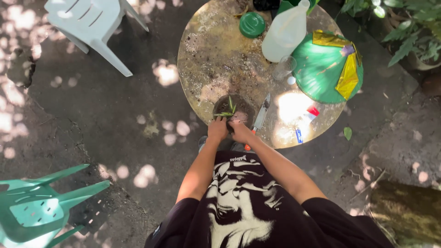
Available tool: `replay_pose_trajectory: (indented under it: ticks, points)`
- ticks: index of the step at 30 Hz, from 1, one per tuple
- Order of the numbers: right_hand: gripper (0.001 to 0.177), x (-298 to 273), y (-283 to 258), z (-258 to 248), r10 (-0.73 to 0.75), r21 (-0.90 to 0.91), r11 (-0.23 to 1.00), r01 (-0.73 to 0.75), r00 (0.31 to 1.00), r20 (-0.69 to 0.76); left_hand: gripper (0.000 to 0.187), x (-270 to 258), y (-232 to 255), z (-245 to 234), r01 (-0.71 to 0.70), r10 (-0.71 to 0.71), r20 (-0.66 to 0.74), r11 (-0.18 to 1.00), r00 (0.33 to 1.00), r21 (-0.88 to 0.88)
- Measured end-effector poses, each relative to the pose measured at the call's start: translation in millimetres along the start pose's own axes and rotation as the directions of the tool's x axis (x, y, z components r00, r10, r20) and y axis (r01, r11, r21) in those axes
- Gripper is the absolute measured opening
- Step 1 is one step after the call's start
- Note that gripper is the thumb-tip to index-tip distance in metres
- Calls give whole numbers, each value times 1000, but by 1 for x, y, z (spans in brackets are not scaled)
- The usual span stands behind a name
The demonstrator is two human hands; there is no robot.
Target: Planting a small seedling into a prepared coconut shell pot and placing it in a garden area.
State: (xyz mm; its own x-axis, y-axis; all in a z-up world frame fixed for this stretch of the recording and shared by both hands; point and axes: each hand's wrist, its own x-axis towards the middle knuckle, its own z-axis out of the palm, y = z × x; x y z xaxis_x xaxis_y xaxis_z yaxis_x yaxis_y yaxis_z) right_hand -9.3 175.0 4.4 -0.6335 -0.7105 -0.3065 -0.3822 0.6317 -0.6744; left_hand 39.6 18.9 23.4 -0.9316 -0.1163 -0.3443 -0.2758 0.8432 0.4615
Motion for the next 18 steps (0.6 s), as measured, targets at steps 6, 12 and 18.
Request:
replay_pose_trajectory:
  ticks: [6, 12, 18]
  points:
    - [42, 10, 14, 28, 14, -101, 995, -27, 992, -128, 48, 5, 0, 21, -23, 28, -22, 981, 999, 192]
    - [62, 9, -14, 27, 267, -222, 935, -278, 961, -77, 41, 20, -13, 46, -84, 75, 53, 978, 996, 192]
    - [57, 19, 8, 36, 227, -152, 958, -244, 967, -118, 38, 26, -3, 22, -71, 53, 136, 989, 989, 131]
